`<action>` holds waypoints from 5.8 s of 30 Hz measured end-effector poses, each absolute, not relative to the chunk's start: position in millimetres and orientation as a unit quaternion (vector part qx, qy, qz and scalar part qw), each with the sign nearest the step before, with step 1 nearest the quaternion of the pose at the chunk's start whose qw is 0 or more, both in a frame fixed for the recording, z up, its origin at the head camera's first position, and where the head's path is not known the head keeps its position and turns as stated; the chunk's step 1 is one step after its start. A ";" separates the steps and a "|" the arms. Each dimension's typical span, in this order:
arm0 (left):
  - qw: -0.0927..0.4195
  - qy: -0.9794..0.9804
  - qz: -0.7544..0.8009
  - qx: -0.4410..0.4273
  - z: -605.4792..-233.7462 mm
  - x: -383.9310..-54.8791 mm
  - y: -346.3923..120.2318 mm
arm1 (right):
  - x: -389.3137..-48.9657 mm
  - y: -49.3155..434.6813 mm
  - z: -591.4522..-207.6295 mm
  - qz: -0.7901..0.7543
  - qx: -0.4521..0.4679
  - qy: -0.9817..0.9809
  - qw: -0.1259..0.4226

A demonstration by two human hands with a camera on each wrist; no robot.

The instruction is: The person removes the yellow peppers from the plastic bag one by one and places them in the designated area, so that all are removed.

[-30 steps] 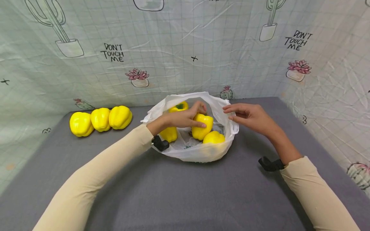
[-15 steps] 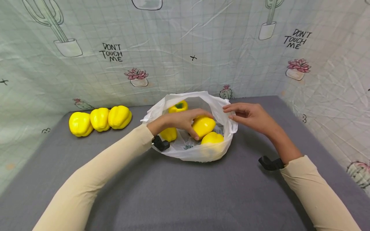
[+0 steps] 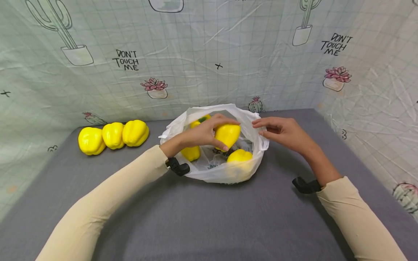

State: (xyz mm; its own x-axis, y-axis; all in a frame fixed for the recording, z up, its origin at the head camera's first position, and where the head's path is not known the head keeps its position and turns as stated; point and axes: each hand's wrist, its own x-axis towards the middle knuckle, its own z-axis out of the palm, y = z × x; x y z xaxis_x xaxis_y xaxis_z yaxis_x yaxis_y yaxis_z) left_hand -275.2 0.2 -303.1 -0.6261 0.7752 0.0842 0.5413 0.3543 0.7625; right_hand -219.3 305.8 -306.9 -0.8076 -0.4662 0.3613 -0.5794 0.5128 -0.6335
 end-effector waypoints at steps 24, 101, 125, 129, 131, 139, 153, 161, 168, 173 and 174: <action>0.109 0.771 0.519 0.353 -287.5 -272.1 -3.0 | -219.9 305.6 -308.3 0.387 0.292 -0.871 0.074; 0.060 0.746 0.582 0.318 -259.5 -238.6 -104.7 | -218.6 306.7 -306.9 0.364 0.289 -0.880 0.092; 0.037 0.792 0.566 0.228 -251.8 -199.4 -191.1 | -238.7 302.7 -274.7 0.223 0.392 -0.890 0.071; 0.032 0.805 0.553 0.214 -255.2 -193.4 -204.6 | -240.1 302.4 -274.9 0.224 0.389 -0.891 0.062; 0.033 0.808 0.551 0.204 -257.9 -190.8 -210.6 | -240.3 302.1 -275.3 0.224 0.387 -0.892 0.062; 0.028 0.829 0.531 0.174 -269.5 -187.6 -231.1 | -239.4 302.6 -277.9 0.233 0.381 -0.893 0.061; 0.051 0.817 0.547 0.174 -279.7 -183.4 -255.7 | -238.2 303.6 -278.9 0.232 0.384 -0.891 0.069; 0.111 0.822 0.522 0.201 -279.2 -186.0 -278.6 | -238.1 302.5 -275.9 0.233 0.377 -0.894 0.065; 0.113 0.820 0.524 0.201 -281.6 -187.1 -294.9 | -236.7 302.2 -276.5 0.236 0.377 -0.893 0.066; 0.109 0.827 0.515 0.197 -284.7 -186.0 -304.0 | -236.4 301.7 -276.3 0.230 0.379 -0.894 0.067; 0.108 0.830 0.511 0.196 -285.5 -185.5 -305.7 | -236.6 301.6 -276.4 0.229 0.379 -0.894 0.066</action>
State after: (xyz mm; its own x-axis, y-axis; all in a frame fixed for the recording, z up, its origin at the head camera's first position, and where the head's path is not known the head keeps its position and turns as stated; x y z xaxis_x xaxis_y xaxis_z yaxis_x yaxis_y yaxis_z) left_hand -185.5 -305.7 -285.5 -0.8994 0.4367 0.0209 0.2150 0.4002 0.8909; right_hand -236.6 301.6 -276.4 -0.7042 -0.6470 0.2925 -0.7079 0.6079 -0.3595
